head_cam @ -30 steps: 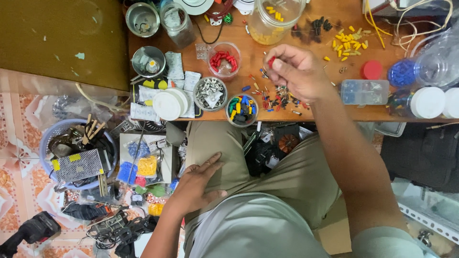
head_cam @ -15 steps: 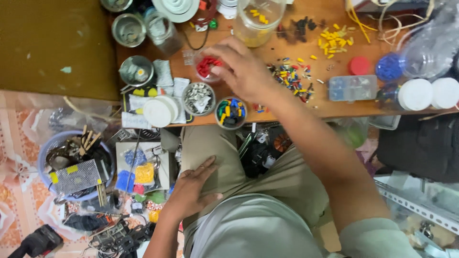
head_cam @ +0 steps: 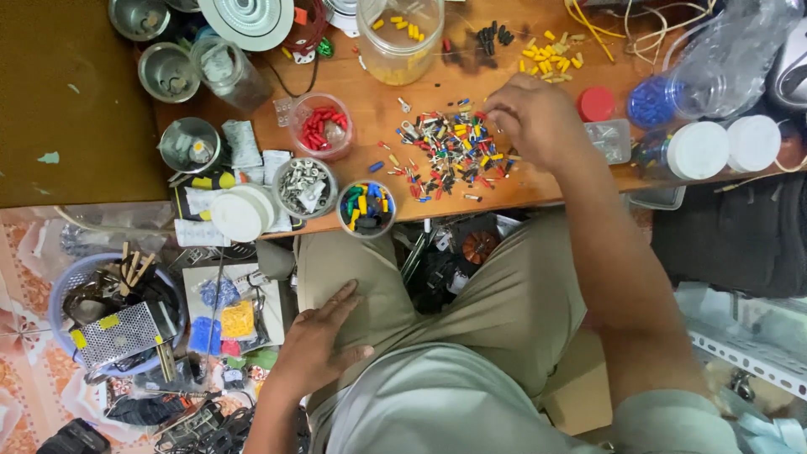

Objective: The person sits on the floor and sorts small electronic components, such as connectors and caps, from a pile on a table. They pick up items, separate them by type, and place them into various containers and jars.

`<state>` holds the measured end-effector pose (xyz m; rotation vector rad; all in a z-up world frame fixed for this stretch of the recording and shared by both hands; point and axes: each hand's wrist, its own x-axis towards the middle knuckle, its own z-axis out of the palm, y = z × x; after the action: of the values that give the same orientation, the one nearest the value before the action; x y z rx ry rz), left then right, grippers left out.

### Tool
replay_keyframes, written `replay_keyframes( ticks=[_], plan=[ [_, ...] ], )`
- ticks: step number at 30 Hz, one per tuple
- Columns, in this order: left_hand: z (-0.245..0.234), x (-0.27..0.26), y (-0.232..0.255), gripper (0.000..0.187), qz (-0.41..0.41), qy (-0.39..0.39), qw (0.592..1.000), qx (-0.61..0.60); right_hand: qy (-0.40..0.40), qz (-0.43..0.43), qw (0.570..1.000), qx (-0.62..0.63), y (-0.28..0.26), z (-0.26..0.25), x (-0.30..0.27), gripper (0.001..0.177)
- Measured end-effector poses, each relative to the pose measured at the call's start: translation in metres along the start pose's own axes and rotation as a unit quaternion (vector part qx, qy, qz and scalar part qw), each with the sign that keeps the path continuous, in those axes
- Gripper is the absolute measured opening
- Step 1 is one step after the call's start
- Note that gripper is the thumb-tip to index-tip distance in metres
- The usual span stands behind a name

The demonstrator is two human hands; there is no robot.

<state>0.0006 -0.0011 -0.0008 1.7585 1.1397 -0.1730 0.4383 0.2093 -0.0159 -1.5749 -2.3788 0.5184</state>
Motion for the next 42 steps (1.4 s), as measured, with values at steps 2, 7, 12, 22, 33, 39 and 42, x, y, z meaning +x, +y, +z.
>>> replay_keyframes(
  ticks=[2,7,12,22,33,39,42],
  plan=[
    [0.004,0.002,0.0,0.083,0.009,0.017,1.0,0.001,0.007,-0.013,1.0,-0.022,0.005,0.006,0.001,0.016],
    [0.009,0.002,0.002,0.088,0.02,0.037,0.999,0.015,0.041,-0.021,0.998,-0.042,0.003,0.012,0.003,0.017],
    [0.004,0.001,0.007,0.083,0.019,0.038,0.999,0.011,0.037,0.003,0.997,0.071,-0.013,0.002,0.006,0.006],
    [0.003,-0.002,0.0,0.084,0.01,0.018,1.0,0.0,0.095,-0.009,0.994,0.049,0.003,-0.002,0.055,0.007],
    [-0.004,-0.005,0.008,0.084,-0.031,0.005,0.999,-0.019,0.026,-0.022,0.999,0.038,0.029,-0.004,0.081,0.013],
    [-0.003,0.0,0.004,0.085,-0.028,-0.005,1.0,-0.009,-0.14,0.032,0.989,-0.028,0.024,-0.033,0.034,0.015],
    [0.001,0.002,0.003,0.085,-0.026,0.003,1.0,0.004,-0.12,-0.028,0.991,-0.055,0.058,-0.013,0.018,0.018]
  ],
)
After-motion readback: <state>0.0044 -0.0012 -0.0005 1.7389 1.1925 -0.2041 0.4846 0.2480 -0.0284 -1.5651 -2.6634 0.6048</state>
